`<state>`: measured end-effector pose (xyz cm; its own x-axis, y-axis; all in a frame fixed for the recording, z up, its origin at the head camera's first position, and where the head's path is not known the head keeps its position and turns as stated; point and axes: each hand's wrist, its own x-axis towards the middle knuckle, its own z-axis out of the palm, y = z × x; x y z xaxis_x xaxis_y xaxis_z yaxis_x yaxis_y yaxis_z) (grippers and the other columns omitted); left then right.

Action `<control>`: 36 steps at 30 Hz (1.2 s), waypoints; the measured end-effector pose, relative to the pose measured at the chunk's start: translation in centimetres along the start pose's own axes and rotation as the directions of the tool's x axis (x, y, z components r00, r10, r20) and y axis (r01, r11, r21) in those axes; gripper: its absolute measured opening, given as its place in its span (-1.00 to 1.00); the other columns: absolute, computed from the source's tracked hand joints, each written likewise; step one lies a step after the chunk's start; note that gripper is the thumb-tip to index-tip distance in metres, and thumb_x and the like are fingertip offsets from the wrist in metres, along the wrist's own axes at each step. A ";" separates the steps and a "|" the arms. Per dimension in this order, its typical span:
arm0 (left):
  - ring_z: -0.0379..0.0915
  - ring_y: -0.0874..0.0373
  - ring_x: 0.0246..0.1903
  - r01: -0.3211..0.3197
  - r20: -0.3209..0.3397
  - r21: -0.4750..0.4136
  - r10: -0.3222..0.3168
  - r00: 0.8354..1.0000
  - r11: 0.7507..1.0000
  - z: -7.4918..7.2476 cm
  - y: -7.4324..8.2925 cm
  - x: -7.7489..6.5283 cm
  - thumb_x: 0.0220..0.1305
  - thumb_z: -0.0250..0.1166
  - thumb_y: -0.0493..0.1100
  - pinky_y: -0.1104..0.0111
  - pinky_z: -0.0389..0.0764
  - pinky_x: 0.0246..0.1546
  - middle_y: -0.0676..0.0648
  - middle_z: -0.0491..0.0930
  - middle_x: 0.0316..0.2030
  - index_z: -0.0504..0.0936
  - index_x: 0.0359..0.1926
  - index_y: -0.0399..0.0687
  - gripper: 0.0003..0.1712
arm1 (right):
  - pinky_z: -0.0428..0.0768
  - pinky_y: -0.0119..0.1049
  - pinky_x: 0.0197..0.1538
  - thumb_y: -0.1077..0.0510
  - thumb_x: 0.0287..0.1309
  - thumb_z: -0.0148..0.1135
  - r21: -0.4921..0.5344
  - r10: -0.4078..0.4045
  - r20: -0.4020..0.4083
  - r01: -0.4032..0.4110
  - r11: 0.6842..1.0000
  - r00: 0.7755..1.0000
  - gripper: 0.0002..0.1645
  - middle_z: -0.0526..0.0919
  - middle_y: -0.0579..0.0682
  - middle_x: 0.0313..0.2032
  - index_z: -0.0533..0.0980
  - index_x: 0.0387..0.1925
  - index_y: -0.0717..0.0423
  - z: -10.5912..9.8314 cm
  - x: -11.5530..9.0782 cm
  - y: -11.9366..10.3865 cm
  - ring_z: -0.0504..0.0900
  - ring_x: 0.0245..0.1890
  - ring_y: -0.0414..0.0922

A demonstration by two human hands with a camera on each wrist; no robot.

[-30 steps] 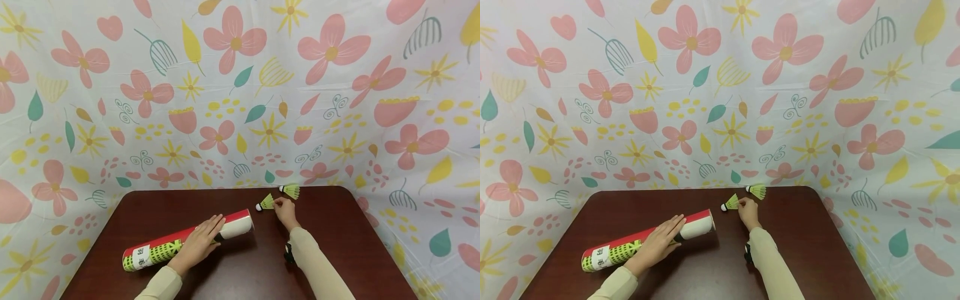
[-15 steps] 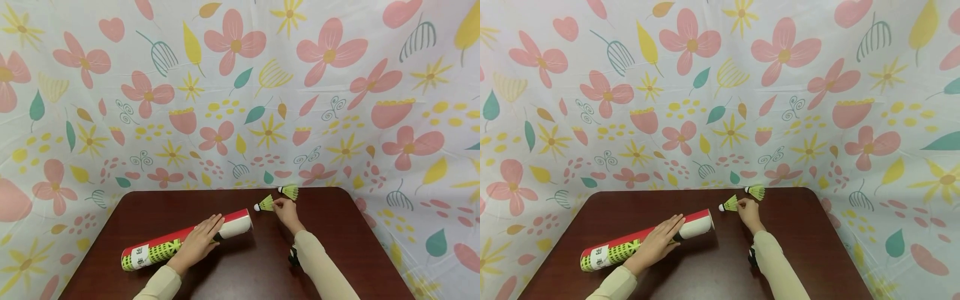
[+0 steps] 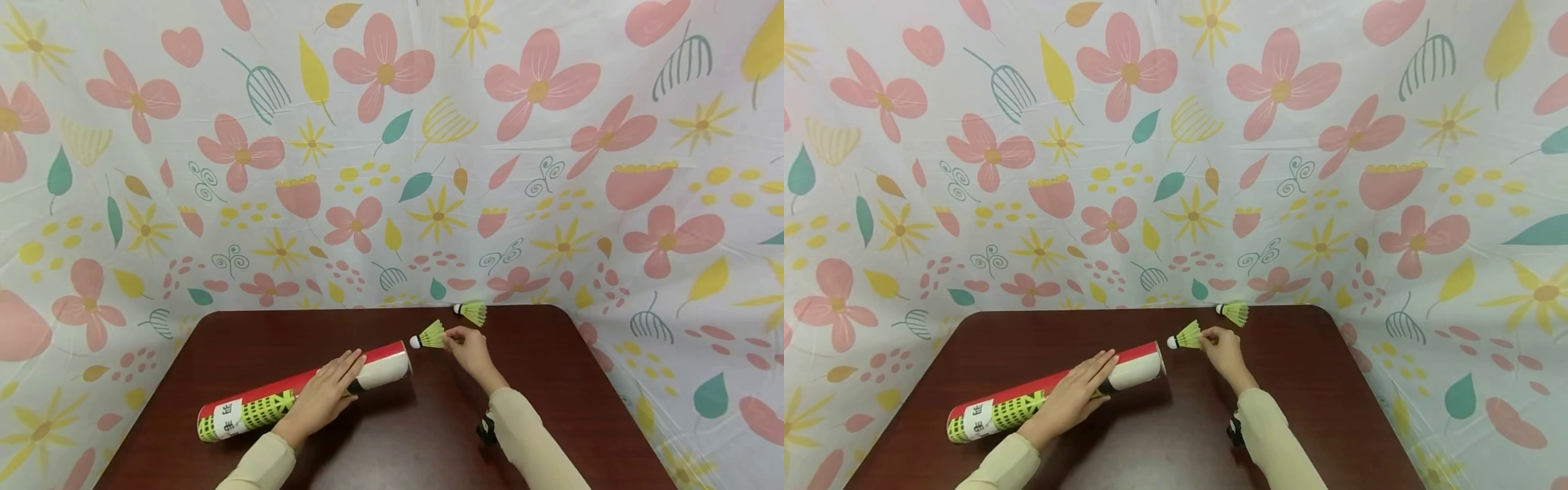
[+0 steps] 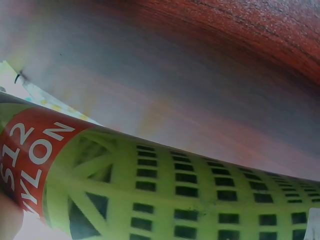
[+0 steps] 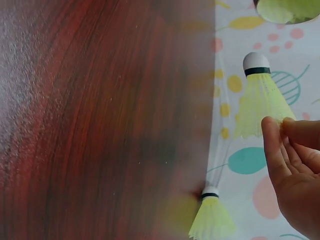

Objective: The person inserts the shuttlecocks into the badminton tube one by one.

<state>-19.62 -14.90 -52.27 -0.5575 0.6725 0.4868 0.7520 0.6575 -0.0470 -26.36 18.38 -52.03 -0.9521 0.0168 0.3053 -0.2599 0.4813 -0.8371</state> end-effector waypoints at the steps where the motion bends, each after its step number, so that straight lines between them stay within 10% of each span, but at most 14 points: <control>1: 0.27 -0.10 0.30 0.000 -0.002 0.000 0.000 1.000 1.000 0.0 0.0 0.0 0.00 0.52 -0.11 0.08 0.41 0.21 -0.18 0.23 0.38 0.26 0.40 -0.20 -0.03 | 0.66 -0.33 -0.41 0.38 0.12 0.30 0.011 -0.008 0.004 0.008 1.000 1.000 -0.95 0.69 0.14 -0.48 0.64 -0.36 0.35 0.0 -0.1 -0.1 0.69 -0.48 -0.01; 24: 0.26 -0.09 0.31 0.018 0.006 0.008 -0.018 1.000 1.000 -0.2 0.0 0.2 0.02 0.51 -0.09 0.09 0.41 0.21 -0.15 0.22 0.39 0.24 0.42 -0.17 -0.03 | 0.69 -0.14 -0.32 0.36 0.12 0.30 0.154 -0.033 0.100 0.017 0.988 0.994 -0.95 0.71 0.10 -0.44 0.64 -0.34 0.27 0.6 -3.6 -3.5 0.72 -0.41 0.02; 36: 0.25 -0.07 0.32 0.019 0.000 0.022 -0.019 1.000 1.000 -0.1 -0.1 0.2 0.02 0.51 -0.08 0.10 0.41 0.21 -0.15 0.21 0.40 0.24 0.42 -0.17 -0.03 | 0.67 -0.27 -0.31 0.33 0.09 0.33 0.092 -0.207 0.063 0.200 0.975 0.976 -0.95 0.71 0.00 -0.44 0.68 -0.36 0.20 2.4 -4.3 -4.5 0.70 -0.41 0.02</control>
<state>-19.71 -14.87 -52.09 -0.5716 0.6600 0.4875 0.7335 0.6773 -0.0570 -21.45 14.03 -50.72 -0.8862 -0.1386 0.4422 -0.4590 0.3926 -0.7970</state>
